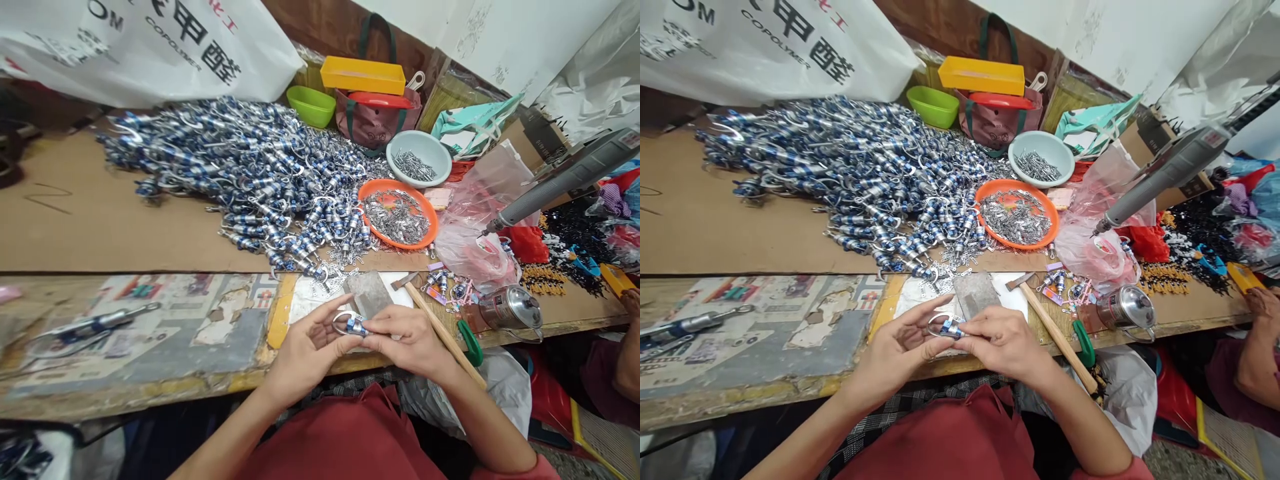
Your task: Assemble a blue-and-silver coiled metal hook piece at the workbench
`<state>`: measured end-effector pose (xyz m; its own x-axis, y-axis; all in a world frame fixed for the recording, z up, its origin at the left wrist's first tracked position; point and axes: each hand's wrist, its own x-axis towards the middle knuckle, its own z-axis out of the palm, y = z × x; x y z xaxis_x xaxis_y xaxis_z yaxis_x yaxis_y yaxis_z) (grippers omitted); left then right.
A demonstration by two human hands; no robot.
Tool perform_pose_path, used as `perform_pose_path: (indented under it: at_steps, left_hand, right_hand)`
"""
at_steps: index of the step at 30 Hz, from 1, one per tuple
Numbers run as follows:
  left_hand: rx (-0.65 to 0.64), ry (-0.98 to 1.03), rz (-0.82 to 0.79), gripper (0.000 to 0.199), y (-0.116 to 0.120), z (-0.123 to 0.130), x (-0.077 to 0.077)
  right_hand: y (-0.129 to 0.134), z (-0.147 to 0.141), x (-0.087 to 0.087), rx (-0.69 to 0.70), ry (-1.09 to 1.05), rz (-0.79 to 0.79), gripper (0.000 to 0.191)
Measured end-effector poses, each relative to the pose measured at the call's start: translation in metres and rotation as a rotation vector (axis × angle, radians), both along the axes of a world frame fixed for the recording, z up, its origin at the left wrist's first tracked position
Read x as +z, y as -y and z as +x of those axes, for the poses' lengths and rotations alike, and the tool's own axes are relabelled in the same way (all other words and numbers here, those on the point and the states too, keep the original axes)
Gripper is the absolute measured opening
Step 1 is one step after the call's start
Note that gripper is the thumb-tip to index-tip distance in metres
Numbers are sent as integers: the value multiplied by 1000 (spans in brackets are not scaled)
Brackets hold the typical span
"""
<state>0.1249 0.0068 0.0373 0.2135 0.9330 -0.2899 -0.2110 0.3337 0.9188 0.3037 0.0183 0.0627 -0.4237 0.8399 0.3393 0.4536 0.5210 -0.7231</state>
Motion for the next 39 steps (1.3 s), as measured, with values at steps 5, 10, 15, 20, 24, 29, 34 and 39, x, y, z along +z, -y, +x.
perform_pose_path:
  at_steps: [5, 10, 15, 20, 24, 29, 34, 39]
  left_hand:
    - [-152, 110, -55, 69, -19, -4, -1]
    - [-355, 128, -49, 54, -36, -5, -2]
    - [-401, 147, -68, 47, -41, -7, -8]
    - [-350, 220, -81, 48, -40, -7, -12]
    - [-338, 234, -79, 48, -37, -6, -13]
    - [-304, 232, -78, 48, -36, -4, -13]
    - [-289, 236, -69, 49, -34, -4, -16]
    - [-305, 260, -54, 46, -34, -5, -16]
  right_hand:
    - [-78, -9, 6, -243, 477, -54, 15]
    - [-135, -38, -5, -247, 820, -188, 23]
    - [-141, -35, -9, -220, 886, -185, 40]
    - [-141, -7, -16, -162, 877, -129, 46]
    - [-137, 2, -23, -86, 864, -37, 48]
    - [-141, 5, -24, -42, 824, 37, 42]
    - [-107, 18, -6, -69, 576, 90, 18]
    - [-42, 21, 5, 161, 400, 68, 16]
